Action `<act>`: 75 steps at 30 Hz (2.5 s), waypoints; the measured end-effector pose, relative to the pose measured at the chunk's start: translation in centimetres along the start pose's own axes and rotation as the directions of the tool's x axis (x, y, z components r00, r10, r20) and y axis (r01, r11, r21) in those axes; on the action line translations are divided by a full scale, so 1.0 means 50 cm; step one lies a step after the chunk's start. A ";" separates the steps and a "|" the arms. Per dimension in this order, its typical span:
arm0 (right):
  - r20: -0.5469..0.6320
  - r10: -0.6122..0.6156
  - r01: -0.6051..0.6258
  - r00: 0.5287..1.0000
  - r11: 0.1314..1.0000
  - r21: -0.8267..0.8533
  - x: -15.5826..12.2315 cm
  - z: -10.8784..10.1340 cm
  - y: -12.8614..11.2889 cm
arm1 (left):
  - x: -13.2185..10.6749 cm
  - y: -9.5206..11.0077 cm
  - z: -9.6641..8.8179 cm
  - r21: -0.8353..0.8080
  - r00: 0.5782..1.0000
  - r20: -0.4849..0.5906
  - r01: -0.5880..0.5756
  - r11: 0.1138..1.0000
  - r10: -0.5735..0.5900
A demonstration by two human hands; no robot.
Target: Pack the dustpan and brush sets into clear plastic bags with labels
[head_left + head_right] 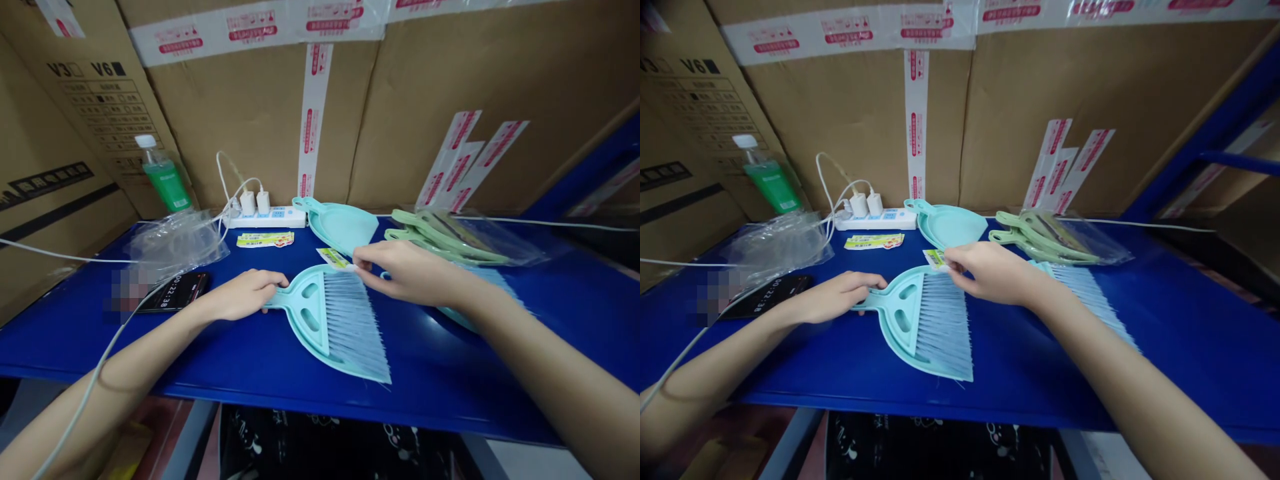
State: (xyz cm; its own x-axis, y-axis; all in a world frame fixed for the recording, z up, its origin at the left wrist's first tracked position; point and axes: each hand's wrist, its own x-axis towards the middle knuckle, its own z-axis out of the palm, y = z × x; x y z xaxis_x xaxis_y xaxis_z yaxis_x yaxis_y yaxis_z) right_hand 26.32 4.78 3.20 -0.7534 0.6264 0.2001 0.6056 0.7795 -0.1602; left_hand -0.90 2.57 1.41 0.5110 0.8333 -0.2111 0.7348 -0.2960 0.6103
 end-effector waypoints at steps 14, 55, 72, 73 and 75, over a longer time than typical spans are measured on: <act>0.257 -0.091 -0.040 0.962 0.885 0.464 -0.027 -0.019 -0.041 | 0.003 0.007 -0.001 -0.018 1.000 0.007 0.011 1.000 -0.010; 0.351 0.097 -0.160 0.931 0.975 0.153 -0.042 0.051 -0.030 | 0.002 0.006 -0.002 0.043 0.999 0.020 -0.032 0.999 0.031; 0.365 0.166 -0.224 0.916 0.967 0.123 -0.040 0.045 -0.032 | 0.002 0.002 -0.003 0.077 0.999 0.013 -0.047 0.996 0.046; 0.369 0.172 -0.234 0.913 0.963 0.130 -0.040 0.044 -0.030 | 0.002 0.002 -0.003 0.083 0.999 0.010 -0.049 0.995 0.049; 0.346 0.147 -0.215 0.927 0.962 0.168 -0.041 0.041 -0.021 | 0.003 0.003 -0.003 0.092 0.998 0.008 -0.057 0.994 0.056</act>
State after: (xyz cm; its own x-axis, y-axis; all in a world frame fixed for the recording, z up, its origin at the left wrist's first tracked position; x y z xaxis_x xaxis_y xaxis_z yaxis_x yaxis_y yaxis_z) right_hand 26.69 2.66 0.96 -0.6979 0.6951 -0.1723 0.7015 0.6152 -0.3598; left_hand -0.81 2.70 1.57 0.5552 0.8114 -0.1825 0.7423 -0.3845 0.5487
